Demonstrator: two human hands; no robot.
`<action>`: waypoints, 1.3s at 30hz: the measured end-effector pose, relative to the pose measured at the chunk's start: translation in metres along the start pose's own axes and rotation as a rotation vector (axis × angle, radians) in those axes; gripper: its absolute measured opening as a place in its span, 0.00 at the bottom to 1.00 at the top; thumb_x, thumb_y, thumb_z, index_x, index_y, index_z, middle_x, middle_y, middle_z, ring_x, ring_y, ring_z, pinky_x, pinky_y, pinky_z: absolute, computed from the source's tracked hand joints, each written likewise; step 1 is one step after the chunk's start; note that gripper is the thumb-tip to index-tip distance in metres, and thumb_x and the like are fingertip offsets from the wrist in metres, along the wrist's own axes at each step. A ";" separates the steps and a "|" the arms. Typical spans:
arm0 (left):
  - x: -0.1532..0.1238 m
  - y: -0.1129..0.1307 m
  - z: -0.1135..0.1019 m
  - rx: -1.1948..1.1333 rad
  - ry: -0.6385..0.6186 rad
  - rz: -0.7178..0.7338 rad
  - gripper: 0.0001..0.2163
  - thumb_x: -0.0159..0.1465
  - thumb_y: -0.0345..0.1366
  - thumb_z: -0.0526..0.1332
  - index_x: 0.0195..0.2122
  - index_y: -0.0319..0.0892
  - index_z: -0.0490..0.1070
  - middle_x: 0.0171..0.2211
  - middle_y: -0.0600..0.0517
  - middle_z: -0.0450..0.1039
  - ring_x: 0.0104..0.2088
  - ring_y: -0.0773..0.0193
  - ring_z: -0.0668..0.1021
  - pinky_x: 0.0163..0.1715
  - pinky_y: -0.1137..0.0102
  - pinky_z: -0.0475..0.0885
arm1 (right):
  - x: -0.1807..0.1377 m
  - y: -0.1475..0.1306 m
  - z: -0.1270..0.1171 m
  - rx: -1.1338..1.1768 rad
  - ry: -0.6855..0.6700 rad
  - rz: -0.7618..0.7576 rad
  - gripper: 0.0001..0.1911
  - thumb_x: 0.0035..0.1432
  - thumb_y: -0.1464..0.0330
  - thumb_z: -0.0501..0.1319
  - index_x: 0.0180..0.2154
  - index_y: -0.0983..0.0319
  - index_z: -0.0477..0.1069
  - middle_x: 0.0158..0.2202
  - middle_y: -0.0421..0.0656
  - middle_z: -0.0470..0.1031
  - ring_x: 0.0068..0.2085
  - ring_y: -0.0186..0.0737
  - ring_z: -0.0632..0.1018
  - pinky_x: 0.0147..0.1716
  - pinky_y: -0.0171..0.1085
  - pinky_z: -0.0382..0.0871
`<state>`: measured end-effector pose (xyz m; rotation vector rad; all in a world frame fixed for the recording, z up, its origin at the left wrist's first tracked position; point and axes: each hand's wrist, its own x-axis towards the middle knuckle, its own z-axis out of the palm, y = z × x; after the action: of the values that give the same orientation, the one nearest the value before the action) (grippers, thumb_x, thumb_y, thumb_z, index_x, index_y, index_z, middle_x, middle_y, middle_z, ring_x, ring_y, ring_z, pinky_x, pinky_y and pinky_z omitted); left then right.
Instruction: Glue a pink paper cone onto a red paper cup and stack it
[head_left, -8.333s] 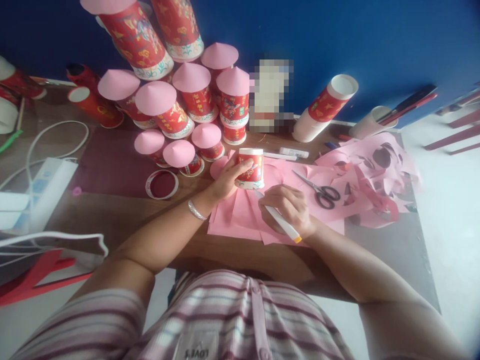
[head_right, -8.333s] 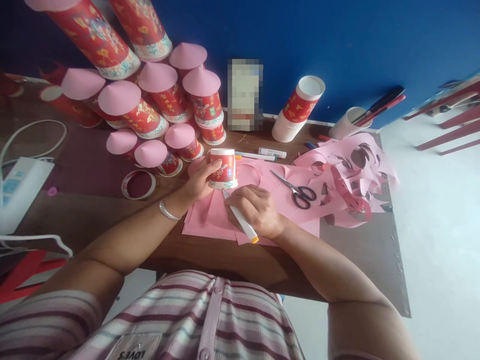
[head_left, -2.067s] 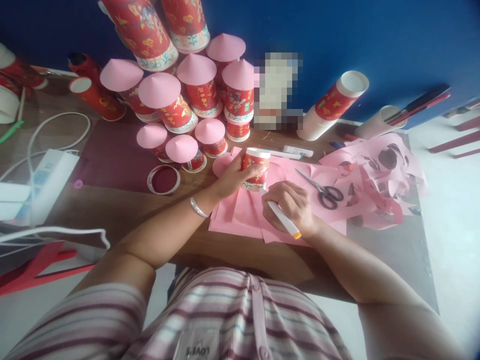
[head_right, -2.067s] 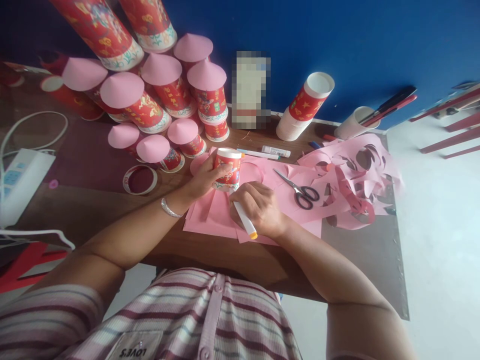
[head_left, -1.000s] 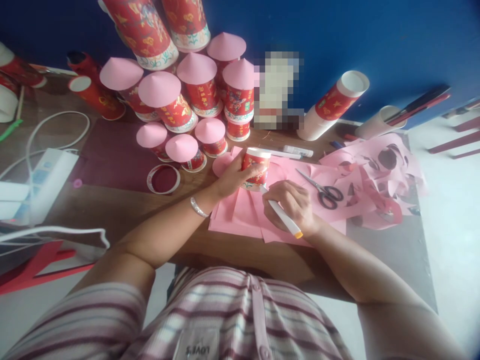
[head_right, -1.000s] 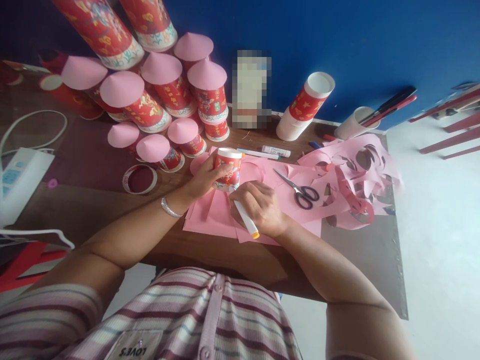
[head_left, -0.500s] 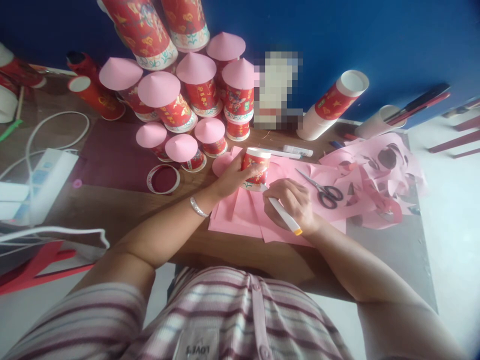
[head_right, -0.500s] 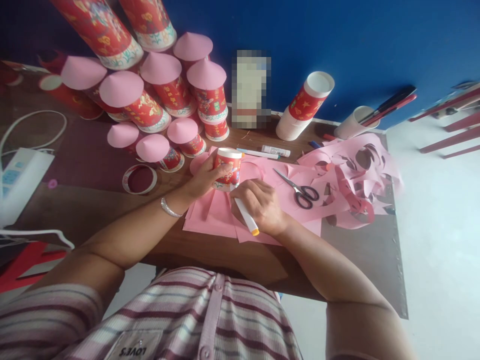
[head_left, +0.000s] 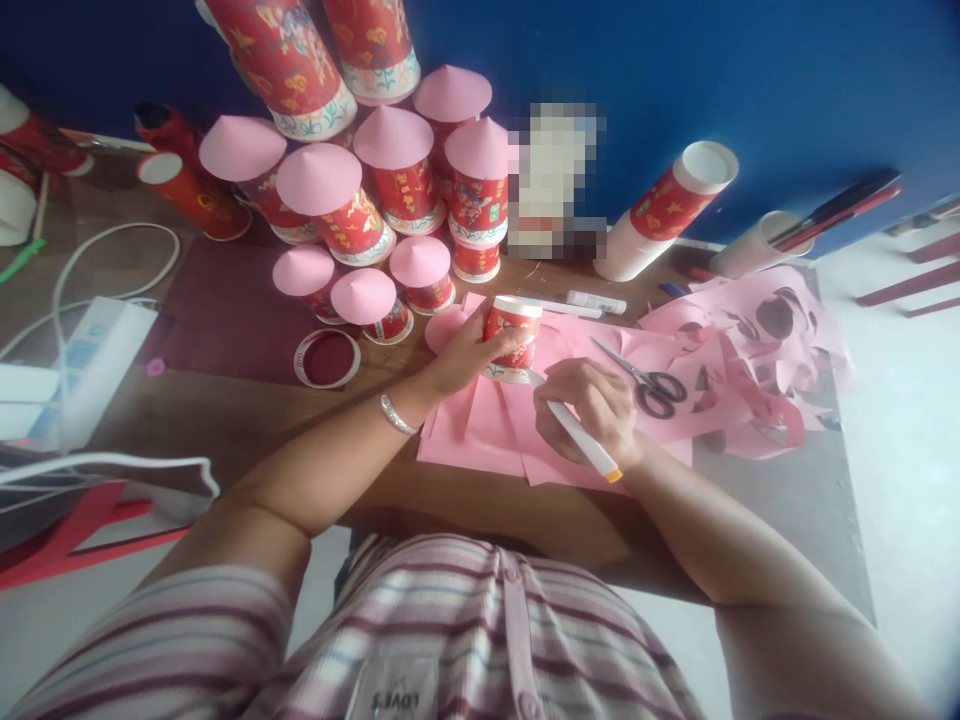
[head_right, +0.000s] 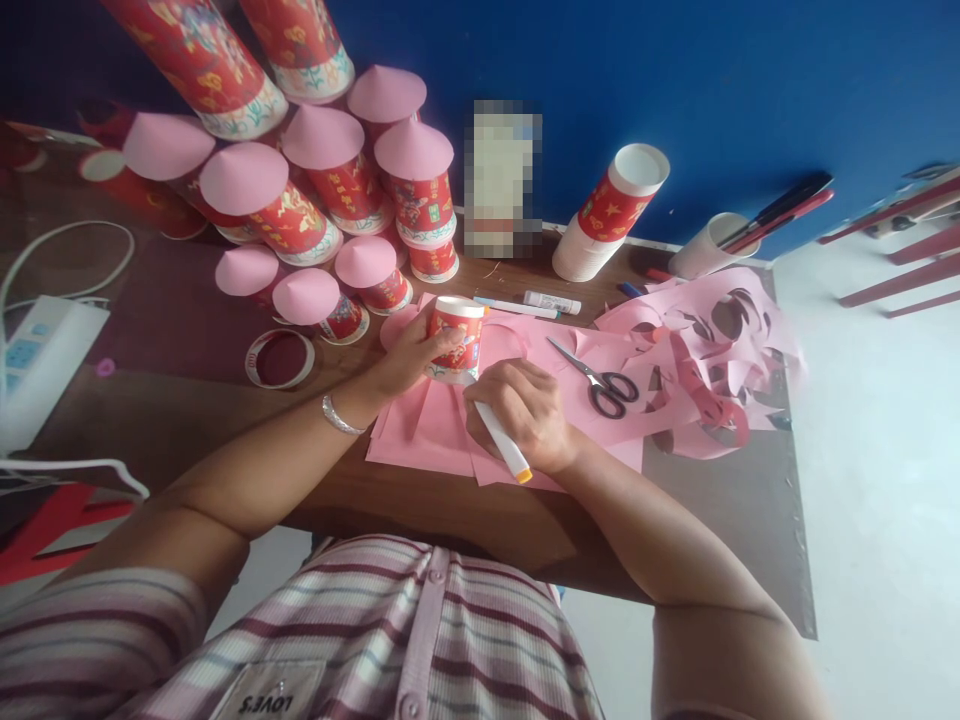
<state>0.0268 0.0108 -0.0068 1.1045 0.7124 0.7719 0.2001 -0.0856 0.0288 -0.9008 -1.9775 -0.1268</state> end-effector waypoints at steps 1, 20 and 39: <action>0.000 0.000 0.000 0.002 0.003 -0.001 0.22 0.60 0.51 0.73 0.47 0.44 0.70 0.41 0.51 0.77 0.43 0.58 0.80 0.45 0.60 0.79 | 0.000 -0.001 0.000 0.010 -0.008 -0.006 0.16 0.58 0.80 0.62 0.44 0.57 0.69 0.29 0.38 0.75 0.29 0.39 0.79 0.29 0.39 0.77; -0.001 0.000 0.000 0.029 0.018 0.008 0.19 0.63 0.50 0.71 0.47 0.45 0.71 0.42 0.51 0.78 0.43 0.57 0.81 0.43 0.63 0.78 | -0.004 -0.006 0.005 -0.020 -0.083 -0.016 0.16 0.58 0.81 0.61 0.44 0.57 0.68 0.29 0.37 0.74 0.29 0.39 0.78 0.29 0.38 0.77; -0.002 0.001 0.001 -0.021 -0.001 0.010 0.17 0.64 0.47 0.71 0.46 0.45 0.70 0.38 0.53 0.75 0.38 0.62 0.79 0.38 0.64 0.80 | -0.002 -0.009 0.005 0.015 -0.113 0.059 0.11 0.61 0.79 0.59 0.40 0.57 0.65 0.28 0.37 0.72 0.27 0.36 0.75 0.27 0.36 0.71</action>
<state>0.0262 0.0091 -0.0050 1.0901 0.6976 0.7857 0.1915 -0.0908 0.0261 -0.9742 -2.0507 -0.0272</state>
